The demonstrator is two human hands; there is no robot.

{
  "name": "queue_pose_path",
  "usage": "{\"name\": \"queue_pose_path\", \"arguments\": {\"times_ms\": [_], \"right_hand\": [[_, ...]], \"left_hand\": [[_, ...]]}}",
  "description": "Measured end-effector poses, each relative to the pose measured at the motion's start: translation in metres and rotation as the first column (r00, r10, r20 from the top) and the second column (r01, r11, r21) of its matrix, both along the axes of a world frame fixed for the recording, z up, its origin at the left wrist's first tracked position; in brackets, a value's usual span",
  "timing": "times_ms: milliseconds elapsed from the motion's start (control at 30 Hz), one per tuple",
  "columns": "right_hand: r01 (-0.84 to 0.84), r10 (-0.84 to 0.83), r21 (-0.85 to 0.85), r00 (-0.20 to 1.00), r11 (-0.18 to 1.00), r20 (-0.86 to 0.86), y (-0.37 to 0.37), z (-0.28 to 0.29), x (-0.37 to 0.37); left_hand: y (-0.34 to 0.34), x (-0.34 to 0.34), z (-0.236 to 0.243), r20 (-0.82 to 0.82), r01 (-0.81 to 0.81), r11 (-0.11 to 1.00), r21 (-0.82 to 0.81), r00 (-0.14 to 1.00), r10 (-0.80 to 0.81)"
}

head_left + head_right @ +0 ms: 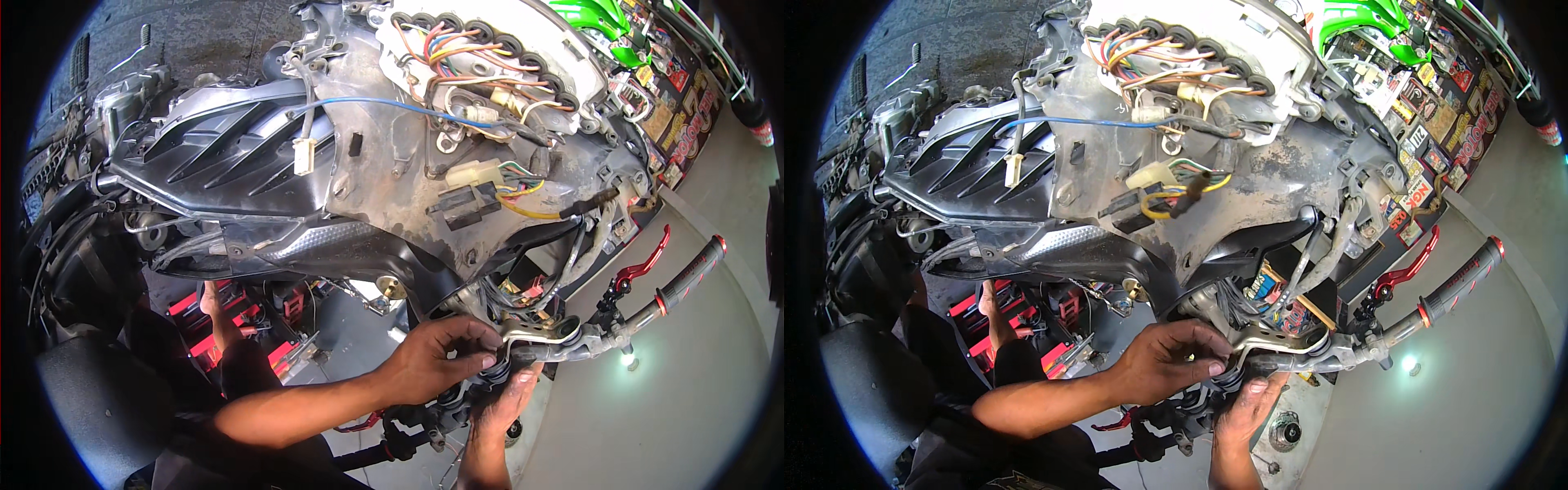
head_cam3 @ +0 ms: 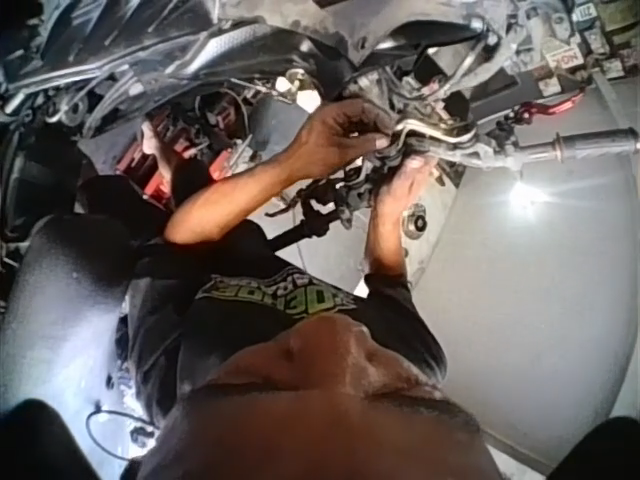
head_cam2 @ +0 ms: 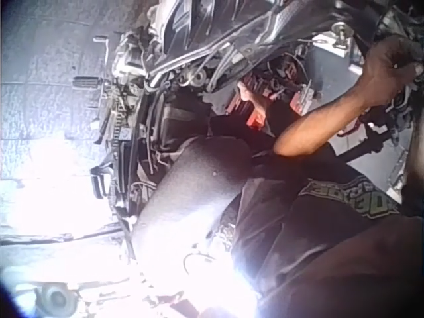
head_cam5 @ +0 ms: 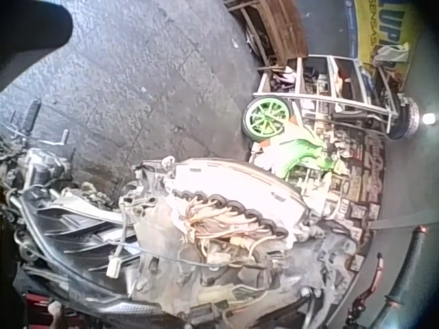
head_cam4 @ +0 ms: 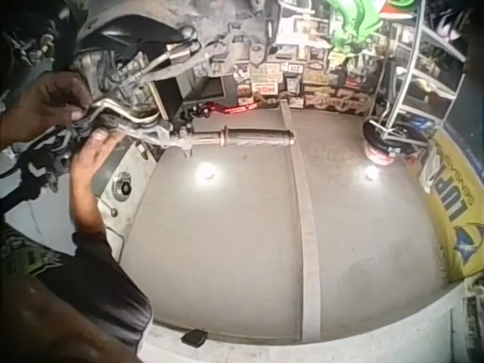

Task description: Adjusting wiring and front assembly components of a motorcycle.

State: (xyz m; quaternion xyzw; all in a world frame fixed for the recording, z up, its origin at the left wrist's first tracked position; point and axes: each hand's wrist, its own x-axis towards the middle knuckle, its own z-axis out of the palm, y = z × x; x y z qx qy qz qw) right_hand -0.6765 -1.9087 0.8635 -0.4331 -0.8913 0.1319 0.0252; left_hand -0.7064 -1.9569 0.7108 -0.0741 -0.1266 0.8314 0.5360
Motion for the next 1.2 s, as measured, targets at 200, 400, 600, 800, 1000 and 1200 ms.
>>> {"name": "queue_pose_path", "arguments": {"times_ms": [200,400,600,800,1000,1200], "right_hand": [[0.001,-0.004,-0.059,0.999,0.998,-0.046,-0.002,-0.005,-0.003],[-0.033,0.031,-0.041,0.999,0.999,-0.028,0.003,-0.002,0.000],[-0.016,0.016,-0.019,1.000,1.000,-0.011,-0.001,-0.005,-0.002],[-0.019,0.019,-0.012,1.000,1.000,0.004,0.001,0.001,-0.004],[-0.039,0.038,-0.025,0.999,0.999,-0.027,-0.001,-0.008,-0.006],[-0.010,0.008,-0.039,0.999,0.999,-0.044,-0.004,-0.008,-0.008]], "left_hand": [[0.000,0.004,-0.002,0.037,-0.082,0.997,0.005,0.996,0.082],[0.002,0.009,-0.001,-0.044,-0.142,0.986,-0.084,0.989,0.139],[0.004,0.004,-0.010,-0.399,-0.501,0.841,-0.205,0.827,0.396],[-0.003,-0.011,-0.006,-0.401,-0.312,0.923,-0.224,0.893,0.204],[0.000,-0.006,-0.015,-0.232,-0.160,0.984,-0.079,0.963,0.138],[0.001,-0.002,-0.006,-0.155,-0.074,0.994,-0.085,0.986,0.061]]}}
